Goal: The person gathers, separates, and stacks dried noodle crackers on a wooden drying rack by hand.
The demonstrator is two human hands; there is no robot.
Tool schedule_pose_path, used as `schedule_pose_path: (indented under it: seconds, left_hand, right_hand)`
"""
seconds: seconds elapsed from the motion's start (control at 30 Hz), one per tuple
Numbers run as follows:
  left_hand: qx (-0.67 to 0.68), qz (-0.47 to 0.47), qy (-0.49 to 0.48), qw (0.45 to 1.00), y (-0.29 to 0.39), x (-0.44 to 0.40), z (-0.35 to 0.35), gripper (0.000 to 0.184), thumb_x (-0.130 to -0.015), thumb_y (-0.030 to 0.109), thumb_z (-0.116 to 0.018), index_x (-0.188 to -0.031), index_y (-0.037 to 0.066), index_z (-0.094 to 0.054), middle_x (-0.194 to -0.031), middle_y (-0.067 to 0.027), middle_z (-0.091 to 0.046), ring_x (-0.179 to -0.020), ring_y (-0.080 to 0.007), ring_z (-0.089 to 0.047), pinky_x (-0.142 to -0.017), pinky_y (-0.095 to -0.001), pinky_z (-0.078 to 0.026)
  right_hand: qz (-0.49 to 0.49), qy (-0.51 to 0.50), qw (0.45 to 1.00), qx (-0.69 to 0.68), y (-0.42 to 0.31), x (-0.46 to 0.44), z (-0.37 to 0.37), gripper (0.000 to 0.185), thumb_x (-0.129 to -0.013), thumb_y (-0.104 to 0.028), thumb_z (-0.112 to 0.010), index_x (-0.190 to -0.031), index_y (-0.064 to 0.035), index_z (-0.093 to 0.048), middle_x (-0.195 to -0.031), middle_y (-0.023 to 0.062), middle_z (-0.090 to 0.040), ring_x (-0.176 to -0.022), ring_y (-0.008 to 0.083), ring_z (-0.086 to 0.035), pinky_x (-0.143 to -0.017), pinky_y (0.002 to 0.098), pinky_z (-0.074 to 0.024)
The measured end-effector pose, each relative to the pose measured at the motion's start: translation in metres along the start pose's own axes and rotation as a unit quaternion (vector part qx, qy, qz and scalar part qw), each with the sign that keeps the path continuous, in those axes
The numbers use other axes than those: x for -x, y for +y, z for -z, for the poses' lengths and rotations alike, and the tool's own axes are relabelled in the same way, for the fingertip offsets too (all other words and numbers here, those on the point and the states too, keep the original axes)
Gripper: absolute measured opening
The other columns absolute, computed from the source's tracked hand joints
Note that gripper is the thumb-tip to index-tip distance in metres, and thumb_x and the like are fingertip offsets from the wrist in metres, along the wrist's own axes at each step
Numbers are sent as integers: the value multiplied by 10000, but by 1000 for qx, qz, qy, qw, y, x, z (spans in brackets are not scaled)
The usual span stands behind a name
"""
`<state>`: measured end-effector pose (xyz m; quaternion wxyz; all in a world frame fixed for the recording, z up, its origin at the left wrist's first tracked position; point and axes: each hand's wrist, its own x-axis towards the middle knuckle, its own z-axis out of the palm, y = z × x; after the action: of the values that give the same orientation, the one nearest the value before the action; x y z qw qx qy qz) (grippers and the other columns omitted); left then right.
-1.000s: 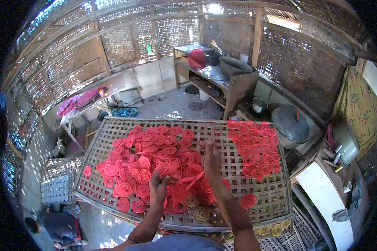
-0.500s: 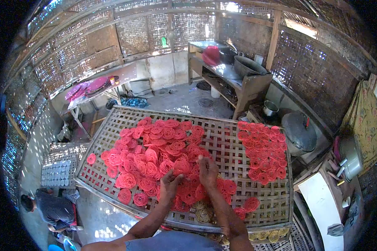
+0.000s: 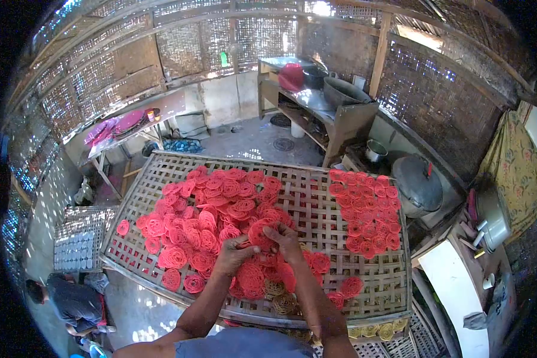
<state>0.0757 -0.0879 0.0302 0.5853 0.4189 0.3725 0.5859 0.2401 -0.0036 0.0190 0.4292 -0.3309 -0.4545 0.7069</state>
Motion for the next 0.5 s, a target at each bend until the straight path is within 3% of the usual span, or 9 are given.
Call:
schedule_pose_path:
  seconds: [0.07,0.17,0.27,0.33,0.4,0.5]
  left_hand:
    - [29,16,-28,999,0,2,7,354,-889,42,-688,-1228,-41,-627,-989,-146,-730,-820,-201,-701,-784,-335,-566]
    - [53,31,-14,998,-5,6,17,344,-892,19,-672,-1222,-62,-619,-1005,-182,-726,-850,-235,-708,-801,-355,-571]
    - [77,-13,74,994,-9,5,18,299,-911,20,-654,-1196,-63,-626,-1010,-196,-723,-864,-238,-708,-815,-350,-568]
    - [97,-51,140,984,-6,1,15,272,-927,27,-641,-1184,-60,-625,-1017,-196,-719,-872,-235,-706,-824,-345,-566]
    - [116,-82,201,969,1,-4,12,253,-943,37,-629,-1179,-54,-619,-1030,-193,-715,-883,-231,-703,-830,-340,-565]
    - [126,-135,239,953,7,-12,6,253,-944,23,-629,-1188,-36,-594,-1033,-188,-712,-889,-223,-700,-838,-326,-566]
  right_hand:
    - [-17,13,999,-27,3,2,3,229,-912,-282,-734,-945,-62,-678,-729,-6,-647,-492,82,-534,-437,253,-410]
    - [39,-90,980,-173,-5,0,18,325,-902,-358,-737,-974,-47,-678,-732,17,-652,-488,87,-533,-439,250,-412]
    - [39,60,997,24,-35,15,0,276,-902,-267,-743,-1055,-51,-664,-800,12,-671,-560,41,-560,-459,234,-427]
    - [231,126,945,195,-18,5,-3,303,-906,-261,-738,-1087,-31,-662,-858,21,-674,-618,36,-565,-518,239,-447]
    - [286,137,898,306,-11,8,-9,324,-907,-260,-738,-1107,-16,-663,-908,25,-674,-665,36,-561,-572,239,-456]
    - [171,65,919,350,-21,34,-28,372,-893,-320,-744,-1093,-14,-679,-911,15,-664,-729,71,-562,-641,258,-465]
